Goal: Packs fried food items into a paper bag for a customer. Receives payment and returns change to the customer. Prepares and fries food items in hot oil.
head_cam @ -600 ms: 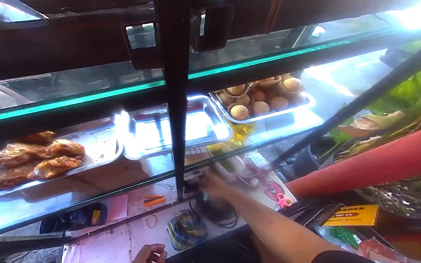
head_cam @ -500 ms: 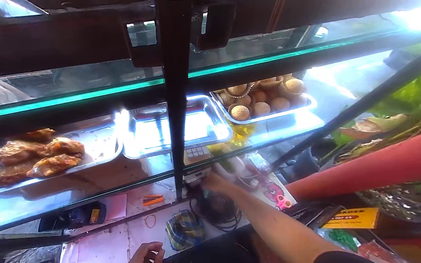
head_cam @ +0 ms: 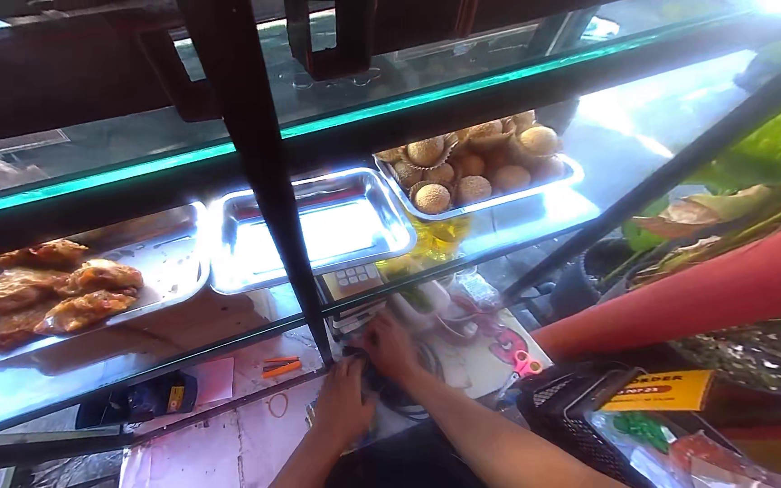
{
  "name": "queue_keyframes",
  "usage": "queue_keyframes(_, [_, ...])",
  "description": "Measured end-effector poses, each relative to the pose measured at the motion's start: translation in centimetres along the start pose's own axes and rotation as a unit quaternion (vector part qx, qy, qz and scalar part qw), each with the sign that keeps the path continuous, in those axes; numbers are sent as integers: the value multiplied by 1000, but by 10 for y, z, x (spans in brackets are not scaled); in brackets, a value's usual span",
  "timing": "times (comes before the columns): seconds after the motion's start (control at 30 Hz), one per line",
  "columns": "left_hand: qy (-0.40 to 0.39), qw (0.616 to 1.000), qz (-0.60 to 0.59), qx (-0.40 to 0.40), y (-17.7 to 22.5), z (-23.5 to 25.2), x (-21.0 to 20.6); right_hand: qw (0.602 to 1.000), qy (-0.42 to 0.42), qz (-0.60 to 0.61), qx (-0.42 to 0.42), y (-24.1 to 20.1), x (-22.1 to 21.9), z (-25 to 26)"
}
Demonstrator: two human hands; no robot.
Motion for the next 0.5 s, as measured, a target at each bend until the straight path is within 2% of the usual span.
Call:
queue_keyframes(0.07, [-39,997,56,26,1,17,-7,989,-80,-96,82,-5,-23,-2])
queue_keyframes(0.13, [-60,994,84,44,1,27,-10,973,-157,-156,67,0,-39,1])
queue_keyframes(0.2, [-54,993,89,60,3,34,-9,971,-174,-162,34,3,-37,6])
queue_keyframes(0.27, [-31,993,83,81,3,40,-6,985,-139,-98,5,6,-25,4])
queue_keyframes(0.33, [-35,991,82,96,6,44,-3,993,-90,38,-63,13,-9,1])
queue_keyframes(0.43, [-79,991,84,63,14,52,-12,943,-33,267,-198,25,-3,7])
queue_keyframes(0.5, [-94,992,67,45,9,62,-20,902,-13,344,-259,25,-6,15])
Point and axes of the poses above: each hand's wrist, its own z-axis towards the middle knuckle, its own x-axis out of the back of the hand, y = z × x, the point moved 7 cm from there along z, towards the middle knuckle, and after that the axes turned 8 degrees about z, right-handed, at the moved point
